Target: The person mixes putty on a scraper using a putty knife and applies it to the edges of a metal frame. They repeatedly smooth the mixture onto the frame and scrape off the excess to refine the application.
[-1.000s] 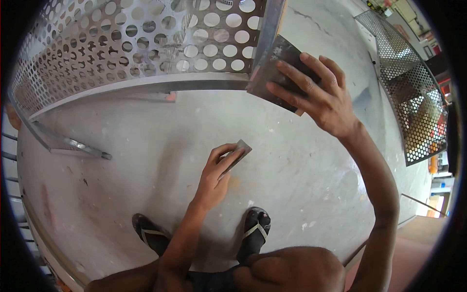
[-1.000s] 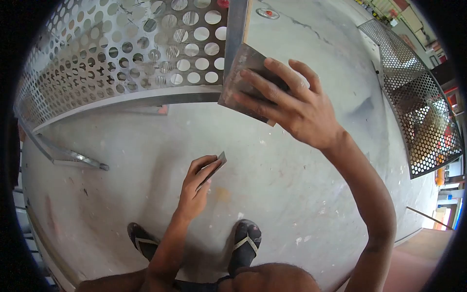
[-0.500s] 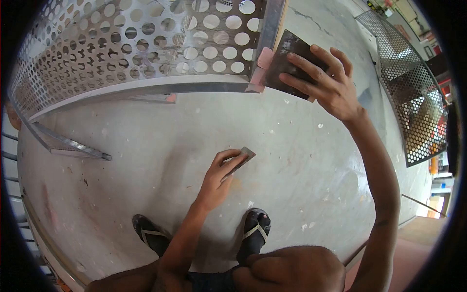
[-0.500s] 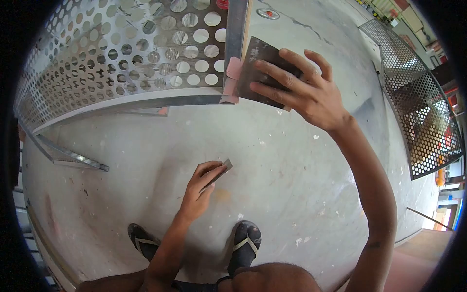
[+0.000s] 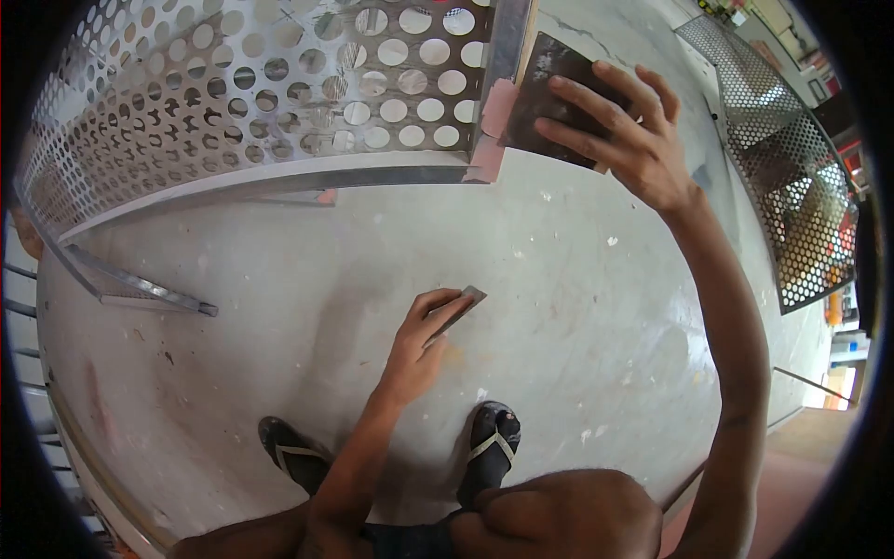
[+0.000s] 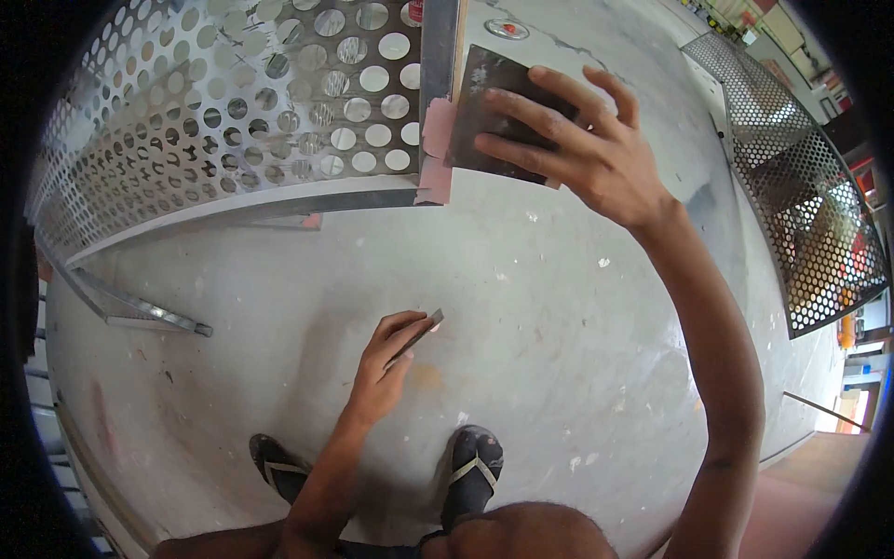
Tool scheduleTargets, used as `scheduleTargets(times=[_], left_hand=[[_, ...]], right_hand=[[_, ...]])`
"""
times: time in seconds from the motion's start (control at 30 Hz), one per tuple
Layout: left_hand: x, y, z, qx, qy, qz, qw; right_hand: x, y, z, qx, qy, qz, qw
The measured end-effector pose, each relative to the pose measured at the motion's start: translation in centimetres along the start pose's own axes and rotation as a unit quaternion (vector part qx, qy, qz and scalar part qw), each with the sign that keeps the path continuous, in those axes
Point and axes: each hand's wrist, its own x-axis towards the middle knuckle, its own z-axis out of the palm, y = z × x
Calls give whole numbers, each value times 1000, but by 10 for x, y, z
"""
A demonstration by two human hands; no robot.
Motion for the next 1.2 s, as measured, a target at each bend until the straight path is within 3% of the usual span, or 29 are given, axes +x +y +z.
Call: scheduleTargets(times=[0.13,0.33,0.5,0.6,0.67,0.7,0.73,0.77,0.8,0.87,0.93,1.0,1.07,1.1,1.17,1.2], left_hand=[[-3,-11,3,-9,7,-12,1000],[0,-10,6,-52,-4,-23,998],[-1,-10,4,-76,9,-49,996],[-7,-14,9,-166,18,-106,980],[-9,-21,14,-299,19,-162,940],[-9,-21,15,-298,17,-161,941],[-10,-20,17,-387,20,-163,907],[-9,-19,18,-471,22,-165,866],[-7,-15,18,-471,21,-162,867],[-3,-4,17,-591,20,-177,787],[2,11,15,-609,20,-181,772],[8,22,17,-625,20,-185,758],[13,32,23,-697,24,-166,697],[16,38,26,-694,27,-167,700],[25,52,32,-764,31,-119,633],[29,61,32,-761,30,-121,637]], right_hand=[[12,8,-7,-28,62,-28,997],[16,19,16,-23,28,-23,999],[6,24,14,-23,74,-1,997],[19,20,6,-36,99,3,994],[37,20,1,-30,107,-36,993],[37,23,-13,-81,-15,-29,996],[33,27,-6,-84,-15,-29,996],[27,32,10,-65,25,-15,997],[24,34,17,-46,66,-3,997],[12,36,15,-53,99,-19,994],[-7,24,9,-77,112,92,986],[-21,-7,-15,-12,106,207,973],[-27,-53,-37,248,146,305,908],[-33,-78,-54,352,148,315,869],[-40,-128,-79,546,187,300,760],[-38,-142,-84,590,197,282,731]])
